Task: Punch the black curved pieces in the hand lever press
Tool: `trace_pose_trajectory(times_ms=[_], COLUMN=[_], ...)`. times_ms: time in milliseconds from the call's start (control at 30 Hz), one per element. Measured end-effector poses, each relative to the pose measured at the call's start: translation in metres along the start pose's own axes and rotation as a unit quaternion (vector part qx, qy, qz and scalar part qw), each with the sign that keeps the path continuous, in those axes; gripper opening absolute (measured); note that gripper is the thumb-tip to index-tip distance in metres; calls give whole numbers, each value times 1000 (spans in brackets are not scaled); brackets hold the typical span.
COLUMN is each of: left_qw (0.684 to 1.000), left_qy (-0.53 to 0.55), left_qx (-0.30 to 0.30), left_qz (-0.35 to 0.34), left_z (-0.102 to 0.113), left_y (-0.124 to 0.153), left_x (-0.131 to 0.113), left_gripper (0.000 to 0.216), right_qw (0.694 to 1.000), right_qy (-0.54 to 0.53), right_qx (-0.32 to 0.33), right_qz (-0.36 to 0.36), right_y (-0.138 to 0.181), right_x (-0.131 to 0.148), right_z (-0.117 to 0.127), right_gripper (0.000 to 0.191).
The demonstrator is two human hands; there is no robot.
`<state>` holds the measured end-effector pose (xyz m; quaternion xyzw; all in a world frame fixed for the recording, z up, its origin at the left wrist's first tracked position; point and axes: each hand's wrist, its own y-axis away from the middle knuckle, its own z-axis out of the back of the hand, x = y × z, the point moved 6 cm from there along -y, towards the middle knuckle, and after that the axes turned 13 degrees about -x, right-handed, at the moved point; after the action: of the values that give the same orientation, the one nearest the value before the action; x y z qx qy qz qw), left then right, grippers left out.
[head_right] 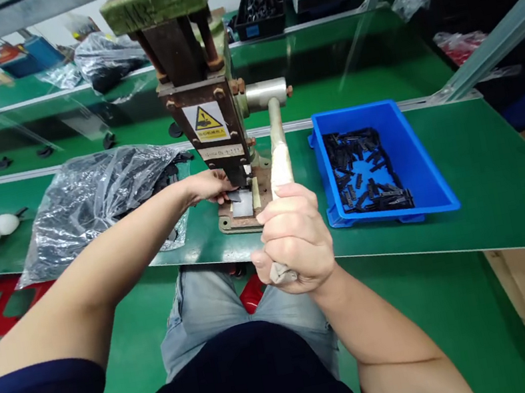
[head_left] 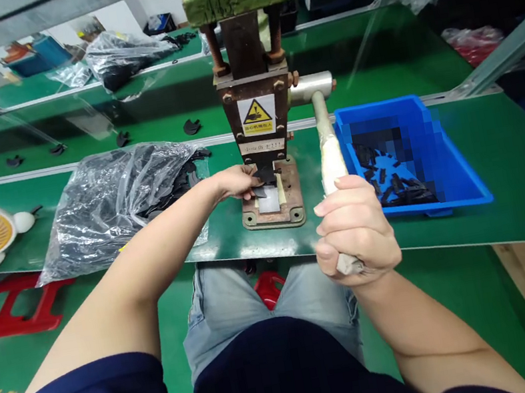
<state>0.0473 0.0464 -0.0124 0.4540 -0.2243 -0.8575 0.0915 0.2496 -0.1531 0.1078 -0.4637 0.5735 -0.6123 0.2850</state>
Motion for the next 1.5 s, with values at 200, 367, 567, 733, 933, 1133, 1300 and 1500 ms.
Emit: trace_pose_trajectory(times_ms=[200, 367, 567, 733, 933, 1133, 1300, 1500], left_qw=[996, 991, 968, 871, 811, 786, 774, 799], left_qy=[70, 101, 49, -337, -482, -513, -524, -462], left_qx=[-43, -72, -38, -288, -239, -214, -201, -231], left_qz=[29, -41, -245, -211, -228, -271, -293, -307], left_z=[-6, -10, 35, 133, 142, 136, 132, 136], left_y=[14, 26, 44, 29, 17, 10, 10, 6], left_x=[11, 10, 36, 86, 104, 94, 93, 88], left_gripper=[27, 28, 32, 40, 59, 54, 48, 43], right_qw=[1000, 1000, 999, 998, 997, 996, 997, 997], right_qy=[-12, -18, -5, 14, 33, 47, 46, 47], right_qx=[-14, -6, -42, -61, -70, -74, -62, -46], right_qz=[-20, -14, -11, -9, -22, -16, -24, -26], right_y=[1, 0, -1, 1, 0, -2, -5, -7], right_x=[0, -1, -2, -3, -3, 0, 3, 6], right_z=[-1, 0, -1, -1, 0, -2, -4, -4], right_gripper=[18, 14, 17, 21, 25, 23, 16, 13])
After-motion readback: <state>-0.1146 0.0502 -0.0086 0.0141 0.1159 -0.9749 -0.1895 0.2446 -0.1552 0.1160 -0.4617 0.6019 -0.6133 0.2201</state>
